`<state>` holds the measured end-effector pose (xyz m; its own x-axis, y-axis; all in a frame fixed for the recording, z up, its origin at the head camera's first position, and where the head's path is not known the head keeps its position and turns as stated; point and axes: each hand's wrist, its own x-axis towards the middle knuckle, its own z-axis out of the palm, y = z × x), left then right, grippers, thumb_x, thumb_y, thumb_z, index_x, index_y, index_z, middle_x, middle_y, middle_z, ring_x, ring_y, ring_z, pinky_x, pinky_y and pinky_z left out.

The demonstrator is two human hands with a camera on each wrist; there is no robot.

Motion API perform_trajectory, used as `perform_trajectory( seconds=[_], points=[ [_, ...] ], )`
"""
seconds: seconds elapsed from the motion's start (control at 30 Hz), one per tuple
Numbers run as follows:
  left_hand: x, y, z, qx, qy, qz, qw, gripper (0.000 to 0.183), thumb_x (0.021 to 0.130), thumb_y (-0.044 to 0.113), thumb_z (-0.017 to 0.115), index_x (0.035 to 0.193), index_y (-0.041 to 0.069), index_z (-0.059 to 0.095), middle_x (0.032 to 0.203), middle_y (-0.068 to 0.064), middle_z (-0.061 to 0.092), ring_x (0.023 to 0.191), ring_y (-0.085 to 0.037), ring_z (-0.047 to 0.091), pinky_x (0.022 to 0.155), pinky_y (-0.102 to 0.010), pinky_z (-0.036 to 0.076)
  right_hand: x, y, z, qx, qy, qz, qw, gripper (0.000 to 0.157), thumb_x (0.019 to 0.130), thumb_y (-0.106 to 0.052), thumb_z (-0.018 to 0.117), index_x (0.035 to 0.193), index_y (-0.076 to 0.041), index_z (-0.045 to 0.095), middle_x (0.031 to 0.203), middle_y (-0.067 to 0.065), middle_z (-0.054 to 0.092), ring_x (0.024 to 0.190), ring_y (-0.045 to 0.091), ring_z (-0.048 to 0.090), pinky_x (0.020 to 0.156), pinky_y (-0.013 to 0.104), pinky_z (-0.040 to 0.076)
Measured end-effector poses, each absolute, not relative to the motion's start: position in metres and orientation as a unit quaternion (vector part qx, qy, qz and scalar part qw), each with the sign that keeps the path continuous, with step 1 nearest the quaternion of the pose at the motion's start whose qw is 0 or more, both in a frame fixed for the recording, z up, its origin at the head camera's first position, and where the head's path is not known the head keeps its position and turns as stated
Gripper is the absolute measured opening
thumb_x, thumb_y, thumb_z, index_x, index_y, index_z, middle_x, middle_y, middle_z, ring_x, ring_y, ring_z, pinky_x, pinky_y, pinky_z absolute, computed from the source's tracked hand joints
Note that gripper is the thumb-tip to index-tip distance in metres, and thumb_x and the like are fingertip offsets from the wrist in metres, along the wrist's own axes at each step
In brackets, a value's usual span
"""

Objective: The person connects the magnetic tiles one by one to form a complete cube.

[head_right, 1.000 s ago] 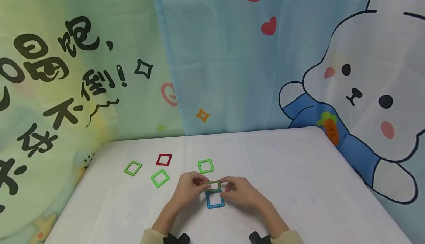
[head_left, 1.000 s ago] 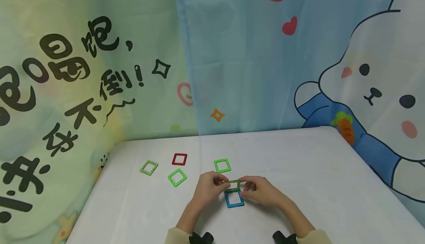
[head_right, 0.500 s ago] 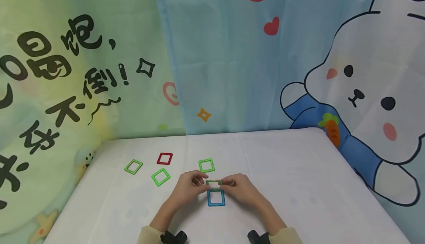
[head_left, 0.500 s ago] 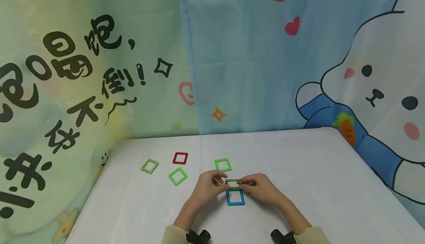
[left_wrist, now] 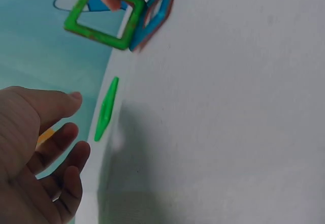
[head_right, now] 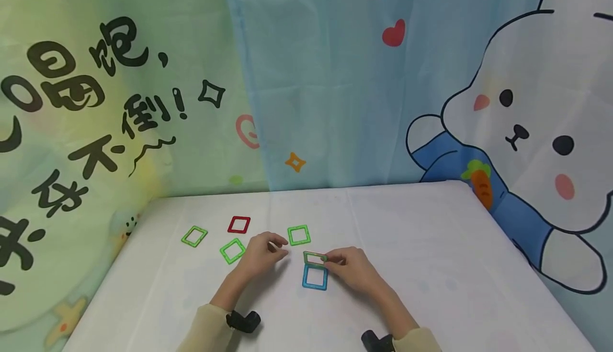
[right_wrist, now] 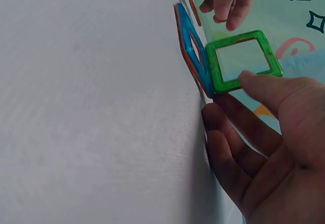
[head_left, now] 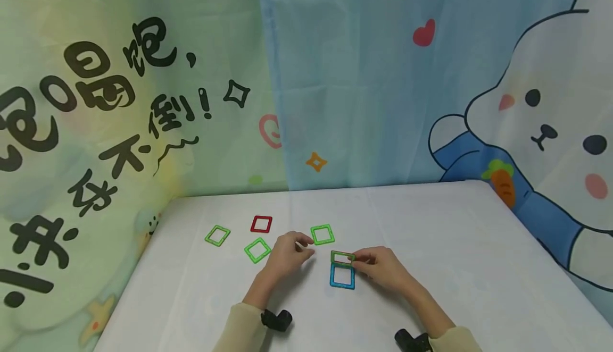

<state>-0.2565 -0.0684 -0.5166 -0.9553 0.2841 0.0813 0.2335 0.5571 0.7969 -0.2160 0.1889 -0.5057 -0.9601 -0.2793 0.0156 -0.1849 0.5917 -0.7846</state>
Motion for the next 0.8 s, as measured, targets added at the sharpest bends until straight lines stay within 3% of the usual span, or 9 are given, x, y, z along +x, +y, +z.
perform_trajectory(
  seconds=[0.4,0.53,0.8],
  points=[
    [-0.275,-0.059,-0.509,0.171,0.926,0.336,0.030,0.013,0.087,0.018,0.074,0.099,0.015,0.075,0.090,0.004,0.060,0.080,-0.012,0.057,0.070,-0.030,0.048,-0.209,0.191,-0.505,-0.102,0.895,-0.432,0.050,0.016,0.088,-0.009,0.071,0.104,-0.004,0.073,0.095,0.004,0.070,0.064,0.012,0.059,0.056,0.025,0.047],
    [-0.282,-0.054,-0.507,0.172,0.938,0.299,0.032,0.017,0.086,0.021,0.075,0.103,0.016,0.075,0.090,0.004,0.061,0.081,-0.011,0.056,0.071,-0.030,0.048,-0.208,0.189,-0.506,-0.105,0.906,-0.408,0.032,0.015,0.086,-0.009,0.073,0.101,-0.007,0.075,0.092,0.000,0.071,0.070,0.010,0.057,0.060,0.026,0.046],
    [-0.290,-0.042,-0.506,0.155,0.952,0.256,0.062,0.029,0.085,0.026,0.077,0.112,0.015,0.074,0.084,0.006,0.061,0.075,-0.011,0.052,0.066,-0.029,0.045,-0.204,0.187,-0.505,-0.086,0.910,-0.403,0.052,0.014,0.083,-0.011,0.076,0.097,-0.010,0.075,0.087,-0.003,0.070,0.061,0.011,0.057,0.053,0.026,0.048]
  ],
)
